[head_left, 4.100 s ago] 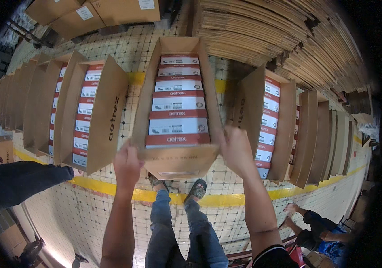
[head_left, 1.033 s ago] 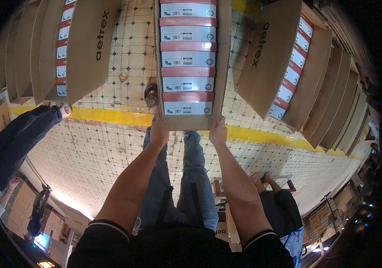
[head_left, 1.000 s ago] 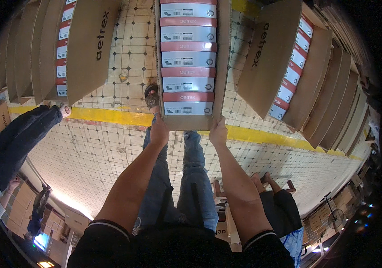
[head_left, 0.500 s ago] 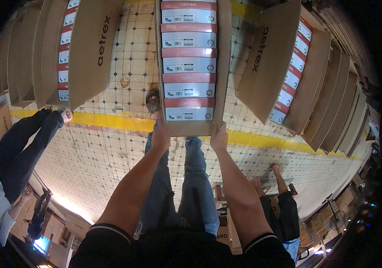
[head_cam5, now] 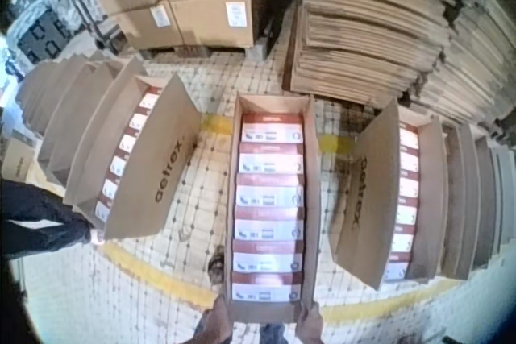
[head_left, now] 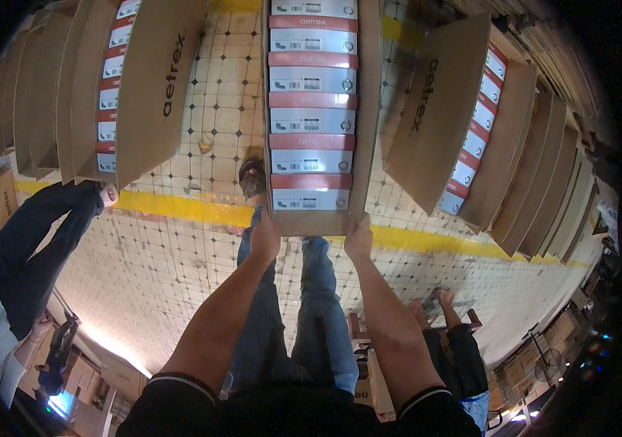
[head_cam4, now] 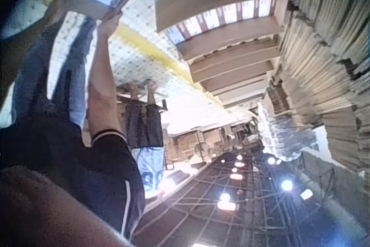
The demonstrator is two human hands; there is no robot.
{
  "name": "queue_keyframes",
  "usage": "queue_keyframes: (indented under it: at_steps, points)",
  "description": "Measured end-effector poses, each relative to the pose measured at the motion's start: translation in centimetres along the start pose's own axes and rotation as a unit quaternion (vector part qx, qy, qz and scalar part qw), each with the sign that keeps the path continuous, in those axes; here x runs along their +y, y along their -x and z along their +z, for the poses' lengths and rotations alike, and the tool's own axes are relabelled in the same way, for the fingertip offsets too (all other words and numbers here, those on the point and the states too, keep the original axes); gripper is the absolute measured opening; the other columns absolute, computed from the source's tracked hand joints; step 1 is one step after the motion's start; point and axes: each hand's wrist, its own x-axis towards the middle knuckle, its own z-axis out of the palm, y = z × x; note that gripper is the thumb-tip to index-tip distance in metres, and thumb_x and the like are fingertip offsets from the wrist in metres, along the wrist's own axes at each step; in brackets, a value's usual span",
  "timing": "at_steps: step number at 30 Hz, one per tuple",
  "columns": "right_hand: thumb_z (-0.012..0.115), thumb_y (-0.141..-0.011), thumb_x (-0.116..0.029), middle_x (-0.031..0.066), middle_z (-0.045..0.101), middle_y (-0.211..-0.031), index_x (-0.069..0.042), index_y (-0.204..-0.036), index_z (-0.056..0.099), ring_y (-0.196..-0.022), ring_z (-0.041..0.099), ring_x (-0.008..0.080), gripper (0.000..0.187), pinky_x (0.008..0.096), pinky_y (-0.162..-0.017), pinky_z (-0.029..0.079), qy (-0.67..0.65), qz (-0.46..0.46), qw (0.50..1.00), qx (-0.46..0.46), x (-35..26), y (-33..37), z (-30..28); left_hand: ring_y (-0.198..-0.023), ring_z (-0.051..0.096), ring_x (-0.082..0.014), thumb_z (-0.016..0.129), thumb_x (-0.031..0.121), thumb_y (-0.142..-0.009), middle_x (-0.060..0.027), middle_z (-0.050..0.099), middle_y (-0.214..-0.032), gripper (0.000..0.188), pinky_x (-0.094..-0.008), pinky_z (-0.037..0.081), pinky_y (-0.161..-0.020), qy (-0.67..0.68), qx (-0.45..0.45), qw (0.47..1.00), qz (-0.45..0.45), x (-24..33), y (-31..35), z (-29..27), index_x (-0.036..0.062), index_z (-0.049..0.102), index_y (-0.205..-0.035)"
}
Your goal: The person repeatedly opens and closes large cardboard boxes containing smaller shoe boxes labeled 'aetrex'. They handle the boxes by opening the flaps, briefly revealing the contents, and then closing them again in a repetitive cycle.
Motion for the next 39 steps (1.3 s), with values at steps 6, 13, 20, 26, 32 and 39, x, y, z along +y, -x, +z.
queue_keyframes:
  at_steps: [6,13,20,26,32,39]
  points:
    - [0.045,-0.099,-0.021,0.0285,0.065,-0.097,-0.01,-0.127,0.042,-0.089,0.061,0.0498,0.03,0.0567,-0.075,0.047,0.015,0.021,1.0,-0.016,0.0,0.0,-0.1,-0.091,0.061,-0.049,0.051,0.007,-0.088,-0.0309,0.064,-0.095,0.06,-0.0533,0.049,-0.079,0.011,-0.001,1.0,-0.01,0.7,0.2,-0.6,0.0013,0.028,-0.143]
    - [0.046,-0.099,-0.02,0.0264,0.066,-0.097,-0.006,-0.121,0.044,-0.089,0.062,0.0483,0.026,0.0525,-0.074,0.048,-0.023,-0.008,1.0,-0.006,-0.1,0.1,-0.2,-0.091,0.062,-0.0479,0.051,0.012,-0.09,-0.032,0.064,-0.095,0.06,-0.0534,0.049,-0.078,0.017,0.005,1.0,0.007,0.1,0.0,-0.2,0.0021,0.026,-0.144]
    - [0.046,-0.098,-0.017,0.0273,0.064,-0.102,-0.007,-0.124,0.043,-0.095,0.061,0.0481,0.029,0.0533,-0.079,0.048,0.011,0.043,0.998,-0.047,-1.1,0.0,-1.0,-0.093,0.062,-0.0481,0.049,0.012,-0.091,-0.033,0.063,-0.099,0.061,-0.0545,0.048,-0.08,0.023,-0.018,0.999,-0.025,0.9,0.3,-0.8,0.0057,0.023,-0.146]
    - [0.047,-0.097,-0.016,0.028,0.064,-0.101,-0.007,-0.126,0.042,-0.094,0.06,0.0489,0.031,0.0542,-0.078,0.047,-0.002,0.033,0.999,-0.037,-1.0,0.1,-0.9,-0.094,0.061,-0.0484,0.049,0.01,-0.091,-0.0333,0.063,-0.1,0.061,-0.0546,0.048,-0.081,0.024,-0.057,0.996,-0.064,0.9,0.2,-0.8,0.0038,0.022,-0.146]
    - [0.044,-0.1,-0.02,0.0274,0.065,-0.095,-0.008,-0.125,0.041,-0.088,0.062,0.0484,0.029,0.055,-0.072,0.048,-0.002,-0.024,1.0,-0.01,-0.4,0.2,-0.5,-0.095,0.061,-0.0486,0.048,0.011,-0.092,-0.0327,0.063,-0.1,0.061,-0.0548,0.048,-0.082,0.008,-0.052,0.997,-0.056,0.7,0.1,-0.7,0.0034,0.023,-0.146]
    - [0.045,-0.099,-0.019,0.0268,0.065,-0.094,-0.009,-0.127,0.041,-0.086,0.062,0.0489,0.031,0.0556,-0.072,0.047,-0.009,-0.006,1.0,-0.018,-0.4,0.2,-0.5,-0.095,0.061,-0.0483,0.046,0.01,-0.092,-0.0321,0.063,-0.101,0.061,-0.0553,0.048,-0.083,0.019,-0.096,0.989,-0.109,1.6,0.1,-1.3,0.0048,0.021,-0.147]
